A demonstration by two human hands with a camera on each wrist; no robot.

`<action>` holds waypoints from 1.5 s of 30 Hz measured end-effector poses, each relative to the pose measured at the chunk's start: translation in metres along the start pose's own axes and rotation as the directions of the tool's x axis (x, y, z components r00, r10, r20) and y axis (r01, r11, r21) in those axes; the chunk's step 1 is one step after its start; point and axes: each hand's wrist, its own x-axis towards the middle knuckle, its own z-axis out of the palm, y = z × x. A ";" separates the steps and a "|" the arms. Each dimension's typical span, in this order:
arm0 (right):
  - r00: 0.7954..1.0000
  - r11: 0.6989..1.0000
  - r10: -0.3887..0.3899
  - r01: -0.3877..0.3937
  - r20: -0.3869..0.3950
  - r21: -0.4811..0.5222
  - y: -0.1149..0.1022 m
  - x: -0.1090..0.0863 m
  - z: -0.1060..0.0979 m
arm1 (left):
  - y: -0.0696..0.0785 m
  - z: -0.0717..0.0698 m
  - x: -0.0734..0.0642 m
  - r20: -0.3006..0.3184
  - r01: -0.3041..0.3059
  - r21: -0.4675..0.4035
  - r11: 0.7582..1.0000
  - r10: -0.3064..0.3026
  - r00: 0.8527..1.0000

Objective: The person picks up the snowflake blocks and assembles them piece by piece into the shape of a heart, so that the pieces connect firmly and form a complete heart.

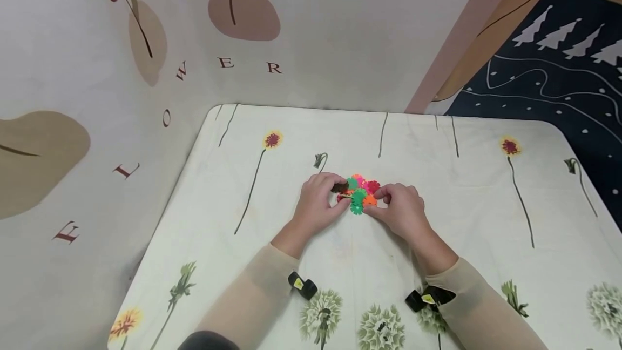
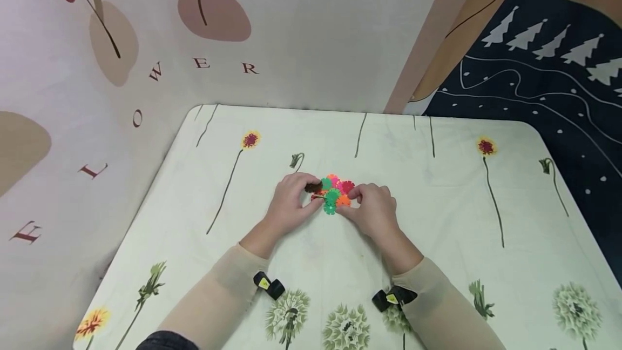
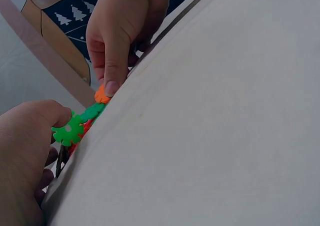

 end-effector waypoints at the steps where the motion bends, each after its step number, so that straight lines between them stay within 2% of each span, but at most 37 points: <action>1: 1.000 1.000 0.003 -0.003 0.008 0.014 0.000 0.001 0.000 | 0.000 0.000 0.000 0.001 0.001 0.002 1.000 -0.001 1.000; 4: 1.000 0.998 -0.004 0.003 0.014 0.056 0.002 0.002 0.002 | -0.001 0.001 -0.001 0.004 0.003 0.007 1.000 -0.003 1.000; 8: 0.997 0.988 -0.080 0.082 -0.020 0.134 0.004 0.001 0.008 | 0.000 0.000 -0.001 0.003 -0.007 0.000 1.000 0.007 1.000; 13: 0.980 0.952 -0.180 0.195 -0.087 0.235 0.006 0.000 0.014 | 0.001 0.000 0.000 -0.004 -0.033 -0.022 0.999 0.033 0.999; 17: 0.971 0.929 -0.198 0.230 -0.138 0.291 0.007 0.000 0.016 | -0.001 0.000 0.001 -0.024 -0.058 -0.049 0.997 0.057 0.998; 23: 0.956 0.897 -0.231 0.282 -0.181 0.342 0.007 0.002 0.020 | -0.003 0.000 0.003 -0.071 -0.142 -0.078 0.987 0.136 0.988; 27: 0.943 0.860 -0.271 0.327 -0.194 0.392 0.005 0.002 0.020 | -0.002 0.000 0.003 -0.092 -0.211 -0.098 0.973 0.202 0.975; 32: 0.927 0.812 -0.316 0.374 -0.201 0.448 0.004 0.001 0.020 | -0.002 0.001 0.002 -0.070 -0.253 -0.127 0.959 0.245 0.967; 37: 0.917 0.777 -0.341 0.398 -0.206 0.487 0.004 0.001 0.021 | -0.001 0.002 0.000 -0.048 -0.259 -0.156 0.953 0.255 0.966; 41: 0.927 0.771 -0.322 0.375 -0.193 0.515 0.004 0.000 0.021 | 0.000 0.001 -0.001 -0.045 -0.235 -0.201 0.951 0.230 0.972; 45: 0.935 0.763 -0.299 0.354 -0.190 0.540 0.004 0.000 0.021 | 0.000 0.001 -0.001 -0.031 -0.179 -0.253 0.951 0.177 0.984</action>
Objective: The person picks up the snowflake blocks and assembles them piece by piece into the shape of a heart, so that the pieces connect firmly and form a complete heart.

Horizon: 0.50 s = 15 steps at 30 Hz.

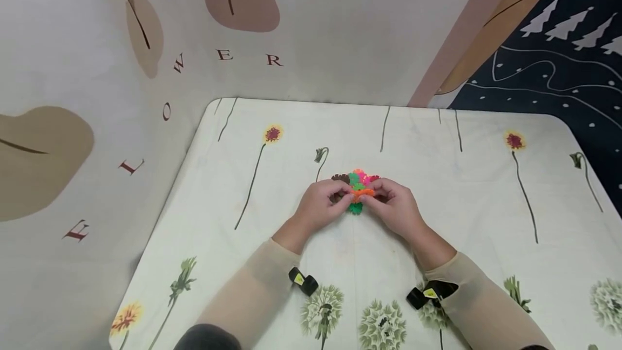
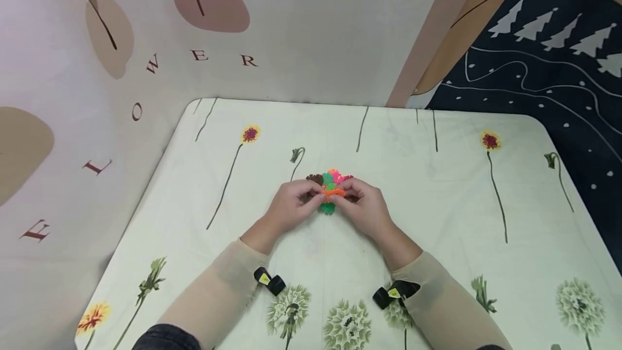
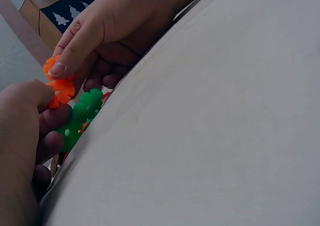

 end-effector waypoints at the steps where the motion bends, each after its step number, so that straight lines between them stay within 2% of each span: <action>1: 1.000 1.000 0.000 0.000 -0.003 0.005 0.000 0.000 0.000 | 0.000 0.000 0.000 -0.001 0.014 -0.009 1.000 -0.014 1.000; 5: 0.999 0.999 -0.026 0.026 -0.026 0.018 -0.001 0.000 0.001 | -0.002 0.001 -0.001 -0.013 0.046 -0.041 0.998 -0.047 0.999; 11: 0.992 0.996 -0.094 0.094 -0.086 -0.004 -0.021 0.001 0.002 | -0.002 0.002 -0.001 -0.044 0.075 -0.061 0.995 -0.078 0.996; 15: 0.989 0.995 -0.102 0.103 -0.107 0.002 -0.011 0.001 0.002 | -0.002 0.002 0.000 -0.054 0.089 -0.080 0.993 -0.094 0.994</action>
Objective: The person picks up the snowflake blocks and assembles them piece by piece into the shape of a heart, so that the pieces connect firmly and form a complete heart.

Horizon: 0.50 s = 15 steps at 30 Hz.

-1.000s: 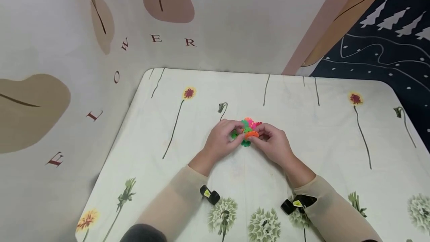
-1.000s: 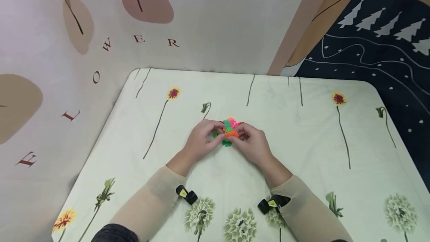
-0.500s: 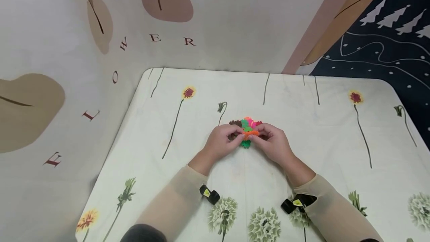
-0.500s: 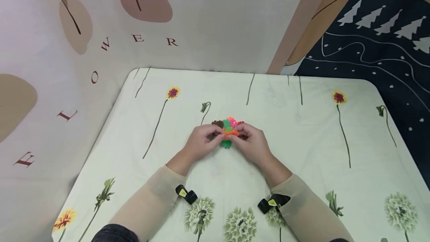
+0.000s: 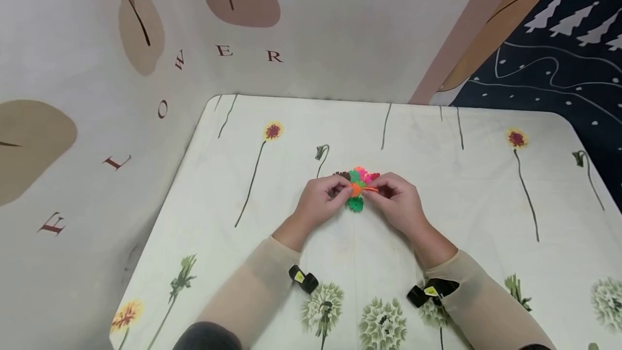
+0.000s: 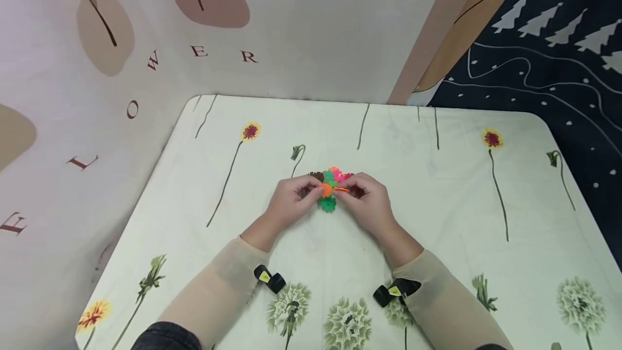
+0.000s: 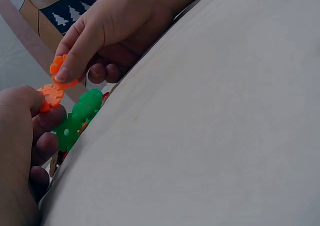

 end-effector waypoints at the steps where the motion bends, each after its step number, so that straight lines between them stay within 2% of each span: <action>1: 1.000 1.000 0.000 0.000 -0.003 0.006 0.004 0.000 0.000 | 0.000 0.000 0.000 -0.001 0.003 -0.005 1.000 -0.003 1.000; 6: 1.000 0.998 0.014 -0.014 0.009 0.053 0.017 0.000 -0.002 | 0.001 -0.001 0.001 -0.001 0.026 -0.021 0.999 -0.026 1.000; 15: 0.999 0.998 0.004 -0.006 0.033 0.055 0.019 0.000 -0.003 | 0.001 -0.001 0.001 0.017 0.042 -0.013 0.999 -0.042 0.999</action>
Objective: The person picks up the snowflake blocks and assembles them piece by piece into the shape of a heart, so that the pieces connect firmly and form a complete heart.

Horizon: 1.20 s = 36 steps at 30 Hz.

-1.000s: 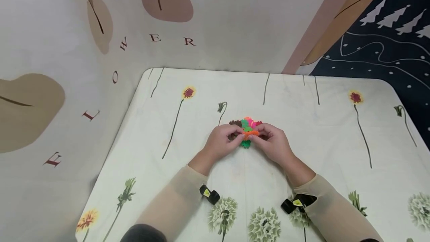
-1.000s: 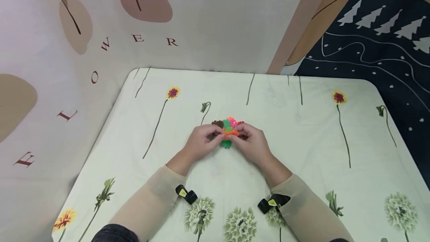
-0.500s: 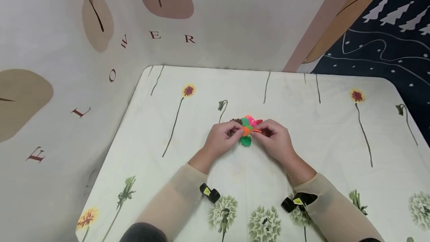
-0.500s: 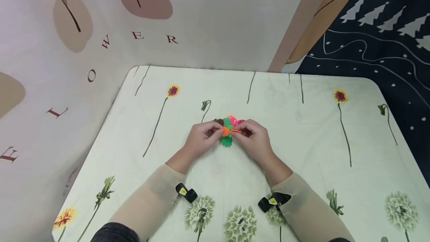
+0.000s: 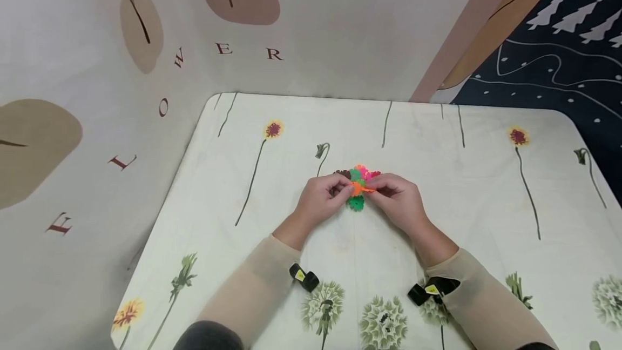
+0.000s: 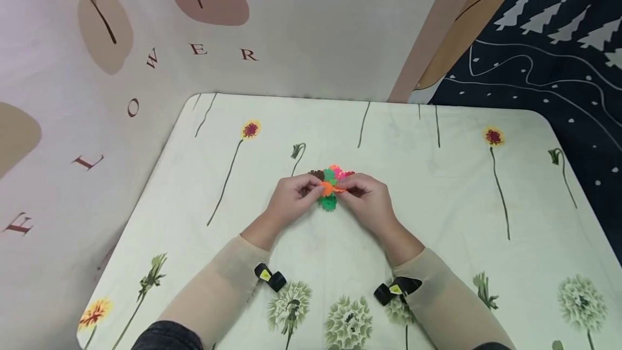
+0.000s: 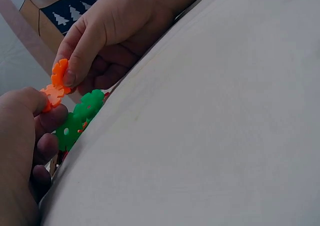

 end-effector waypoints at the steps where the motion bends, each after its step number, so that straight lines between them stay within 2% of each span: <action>1: 1.000 1.000 -0.001 0.001 -0.001 -0.007 0.000 0.000 0.000 | 0.000 0.000 0.000 0.003 0.003 0.003 1.000 -0.003 1.000; 7: 1.000 0.999 0.005 -0.005 -0.004 -0.032 -0.001 -0.001 -0.001 | 0.001 -0.001 0.000 0.020 0.011 0.012 1.000 -0.011 1.000; 13: 0.999 0.996 -0.041 0.041 0.002 -0.077 0.000 -0.001 -0.002 | 0.000 -0.001 0.001 0.037 0.009 0.005 1.000 -0.009 0.999; 22: 0.996 0.990 -0.088 0.090 0.024 -0.108 0.001 -0.001 -0.003 | -0.002 -0.002 0.001 0.071 0.043 -0.011 0.999 -0.042 0.997; 30: 0.990 0.987 -0.124 0.131 0.071 -0.089 0.001 0.000 -0.001 | 0.000 -0.004 0.001 0.096 0.054 0.003 0.999 -0.054 0.994; 36: 0.990 0.989 -0.123 0.128 0.067 -0.079 0.003 0.000 -0.002 | -0.001 -0.001 0.001 0.088 0.057 0.007 0.998 -0.058 0.994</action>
